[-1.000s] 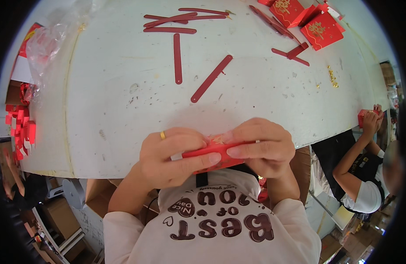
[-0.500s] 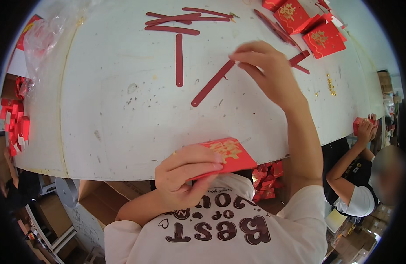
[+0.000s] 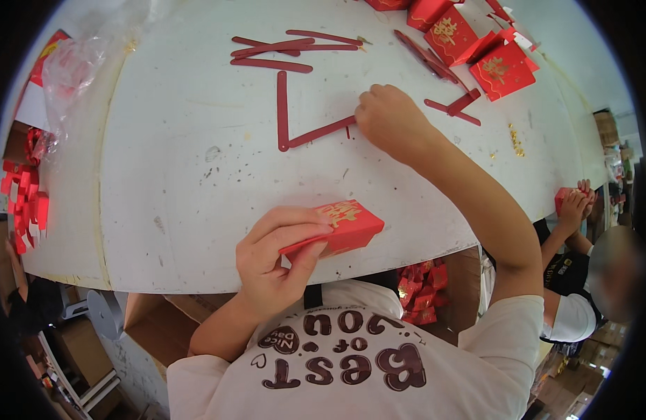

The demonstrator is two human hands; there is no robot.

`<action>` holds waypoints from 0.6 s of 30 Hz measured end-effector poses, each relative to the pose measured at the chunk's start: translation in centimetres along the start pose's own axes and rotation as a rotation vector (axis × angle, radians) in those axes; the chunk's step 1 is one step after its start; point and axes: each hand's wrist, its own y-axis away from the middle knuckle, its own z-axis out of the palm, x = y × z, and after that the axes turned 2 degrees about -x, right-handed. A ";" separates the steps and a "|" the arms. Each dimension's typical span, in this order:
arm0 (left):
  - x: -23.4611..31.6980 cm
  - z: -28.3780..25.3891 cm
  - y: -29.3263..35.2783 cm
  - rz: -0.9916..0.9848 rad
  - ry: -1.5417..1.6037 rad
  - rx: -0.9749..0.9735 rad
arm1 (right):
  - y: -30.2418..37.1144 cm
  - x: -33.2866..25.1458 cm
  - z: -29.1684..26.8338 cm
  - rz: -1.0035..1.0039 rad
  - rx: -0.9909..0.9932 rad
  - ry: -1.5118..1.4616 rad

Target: The person assembles small red gift boxes by folding the paper, inserting a red ribbon through a hole, and securing it with a gold bead. Completed boxes are placed into a cardboard box on the table.

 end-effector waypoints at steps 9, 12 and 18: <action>-0.6 0.8 -1.9 -0.058 -0.014 0.137 | 4.4 -1.7 -6.3 0.610 0.326 -1.801; -0.4 0.5 -2.0 -0.169 0.100 0.117 | 5.8 -4.6 -7.2 0.386 0.545 -1.656; -0.1 -0.4 -1.6 -0.139 0.054 0.033 | 3.9 -7.8 -7.4 0.336 0.627 -1.231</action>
